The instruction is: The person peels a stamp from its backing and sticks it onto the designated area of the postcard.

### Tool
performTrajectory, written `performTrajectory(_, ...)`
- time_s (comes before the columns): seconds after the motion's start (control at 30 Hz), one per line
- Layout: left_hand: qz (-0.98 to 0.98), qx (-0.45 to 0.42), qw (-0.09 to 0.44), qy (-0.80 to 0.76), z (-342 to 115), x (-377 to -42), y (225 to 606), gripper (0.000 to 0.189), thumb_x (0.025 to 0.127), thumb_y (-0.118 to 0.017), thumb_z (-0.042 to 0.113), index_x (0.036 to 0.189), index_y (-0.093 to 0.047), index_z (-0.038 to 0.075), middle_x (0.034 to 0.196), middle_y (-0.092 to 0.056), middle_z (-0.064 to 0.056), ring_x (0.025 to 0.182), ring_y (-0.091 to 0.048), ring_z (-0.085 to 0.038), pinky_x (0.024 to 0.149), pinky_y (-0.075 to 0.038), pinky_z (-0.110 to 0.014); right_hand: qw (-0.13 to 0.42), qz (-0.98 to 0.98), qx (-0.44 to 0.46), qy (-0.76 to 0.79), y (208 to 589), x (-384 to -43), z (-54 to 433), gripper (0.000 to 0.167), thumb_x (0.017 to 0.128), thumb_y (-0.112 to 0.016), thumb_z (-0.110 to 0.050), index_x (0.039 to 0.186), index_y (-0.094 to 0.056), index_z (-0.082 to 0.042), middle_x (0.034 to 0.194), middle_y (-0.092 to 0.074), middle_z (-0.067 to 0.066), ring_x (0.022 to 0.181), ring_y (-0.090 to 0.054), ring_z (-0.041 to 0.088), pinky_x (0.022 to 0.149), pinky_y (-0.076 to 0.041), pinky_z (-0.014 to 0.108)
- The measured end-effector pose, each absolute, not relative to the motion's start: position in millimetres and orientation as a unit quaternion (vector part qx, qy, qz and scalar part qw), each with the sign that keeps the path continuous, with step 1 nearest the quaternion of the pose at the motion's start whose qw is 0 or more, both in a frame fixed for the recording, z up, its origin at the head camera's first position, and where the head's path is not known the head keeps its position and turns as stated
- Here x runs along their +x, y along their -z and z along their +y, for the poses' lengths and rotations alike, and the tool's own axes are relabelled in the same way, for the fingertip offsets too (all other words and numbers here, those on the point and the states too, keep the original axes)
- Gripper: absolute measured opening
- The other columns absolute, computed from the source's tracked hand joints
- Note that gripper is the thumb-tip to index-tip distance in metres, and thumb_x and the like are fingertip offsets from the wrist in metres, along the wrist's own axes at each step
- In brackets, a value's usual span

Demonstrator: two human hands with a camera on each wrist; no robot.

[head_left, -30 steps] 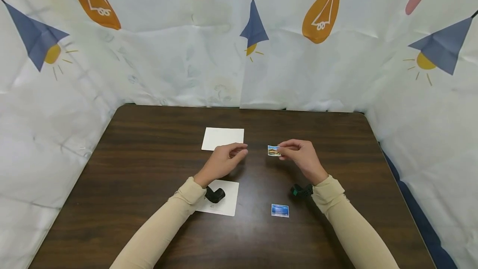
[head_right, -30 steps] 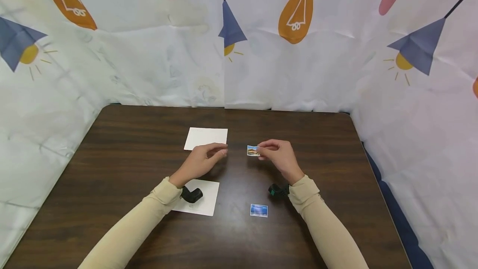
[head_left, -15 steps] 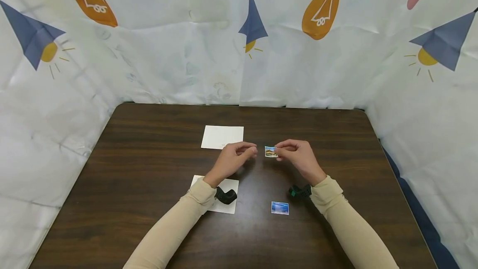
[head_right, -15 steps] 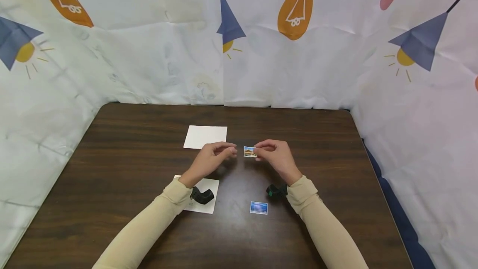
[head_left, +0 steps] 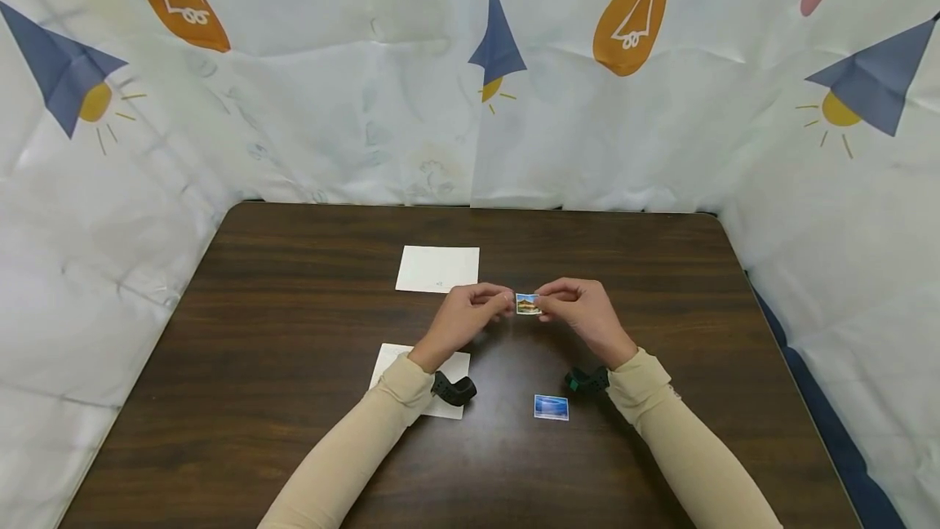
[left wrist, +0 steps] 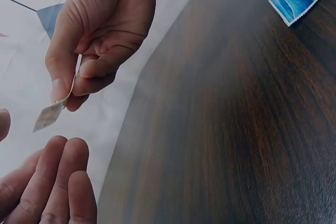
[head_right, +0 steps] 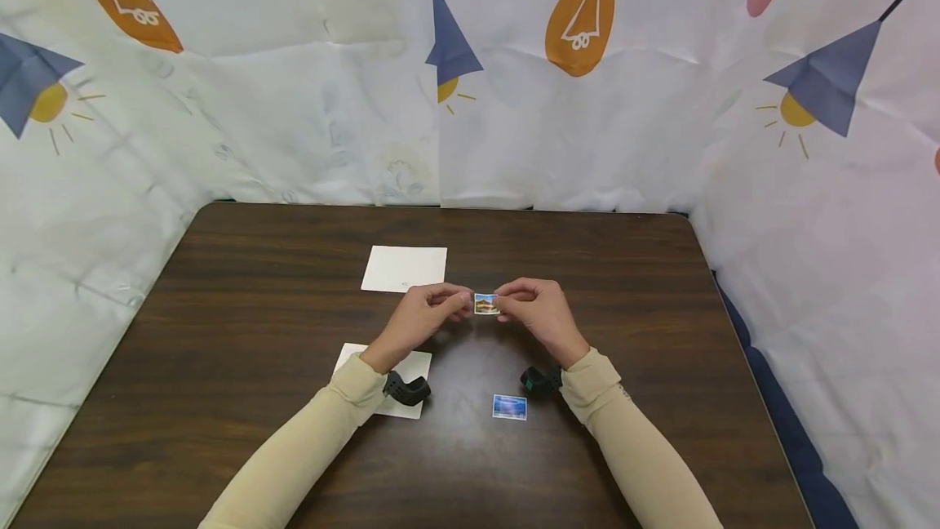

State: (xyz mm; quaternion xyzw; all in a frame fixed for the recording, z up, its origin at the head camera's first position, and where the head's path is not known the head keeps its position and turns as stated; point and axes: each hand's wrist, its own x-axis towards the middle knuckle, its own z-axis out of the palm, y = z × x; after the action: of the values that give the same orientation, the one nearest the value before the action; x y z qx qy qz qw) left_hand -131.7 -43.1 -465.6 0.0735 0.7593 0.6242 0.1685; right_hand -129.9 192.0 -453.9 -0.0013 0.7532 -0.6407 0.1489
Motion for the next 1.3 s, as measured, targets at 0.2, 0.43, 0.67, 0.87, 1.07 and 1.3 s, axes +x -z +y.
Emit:
performTrajectory(0.2,0.763,0.074,0.173,-0.618,-41.0,-130.8,465.8,0.03,0.097,-0.071,0.039,0.112,-0.078,0.014,0.095,-0.081,-0.006,0.096,-0.076,-0.03,0.085,-0.062,-0.044,0.148,0.755,-0.008,0.639,455.9,-128.5,191.3,0.026,0.093,-0.077,-0.016,0.11,-0.074,0.004,0.096,-0.079,0.008,0.077,-0.076,0.015,0.079,-0.066,0.031)
performTrajectory(0.43,0.762,0.076,0.179,-0.617,-39.5,-130.3,464.4,0.029,0.096,-0.073,0.037,0.113,-0.078,0.013,0.094,-0.082,-0.009,0.093,-0.077,-0.031,0.082,-0.062,-0.044,0.15,0.754,-0.014,0.64,457.3,-127.4,190.6,0.026,0.093,-0.077,-0.016,0.11,-0.074,0.003,0.099,-0.08,0.011,0.079,-0.077,0.017,0.079,-0.066,0.031)
performTrajectory(0.67,0.759,0.082,0.18,-0.62,-38.3,-130.9,465.0,0.03,0.097,-0.072,0.034,0.115,-0.078,0.01,0.097,-0.082,-0.011,0.092,-0.078,-0.025,0.084,-0.063,-0.048,0.15,0.752,-0.019,0.641,456.6,-126.3,190.5,0.026,0.094,-0.077,-0.016,0.11,-0.074,0.003,0.1,-0.08,0.013,0.08,-0.077,0.019,0.079,-0.066,0.032)
performTrajectory(0.87,0.761,0.084,0.177,-0.618,-37.4,-131.6,467.8,0.027,0.097,-0.072,0.029,0.115,-0.078,0.009,0.097,-0.082,-0.012,0.089,-0.079,-0.019,0.085,-0.063,-0.049,0.152,0.749,-0.02,0.645,456.1,-126.0,190.0,0.026,0.093,-0.077,-0.015,0.111,-0.073,0.005,0.1,-0.08,0.012,0.077,-0.077,0.015,0.079,-0.066,0.031)
performTrajectory(1.07,0.768,0.082,0.166,-0.613,-36.7,-132.7,468.1,0.024,0.097,-0.072,0.024,0.113,-0.078,0.007,0.096,-0.082,-0.014,0.088,-0.079,-0.025,0.079,-0.064,-0.043,0.146,0.759,-0.032,0.634,456.3,-125.2,189.4,0.027,0.093,-0.078,-0.017,0.11,-0.074,0.004,0.102,-0.079,0.018,0.079,-0.077,0.017,0.078,-0.066,0.032)
performTrajectory(1.3,0.773,0.075,0.163,-0.609,-37.4,-133.1,468.1,0.024,0.097,-0.071,0.021,0.113,-0.078,0.004,0.096,-0.081,-0.017,0.091,-0.079,-0.034,0.077,-0.064,-0.041,0.106,0.801,-0.054,0.586,451.9,-122.3,187.2,0.025,0.092,-0.08,-0.025,0.108,-0.078,-0.006,0.102,-0.08,0.016,0.08,-0.079,0.016,0.078,-0.066,0.035)
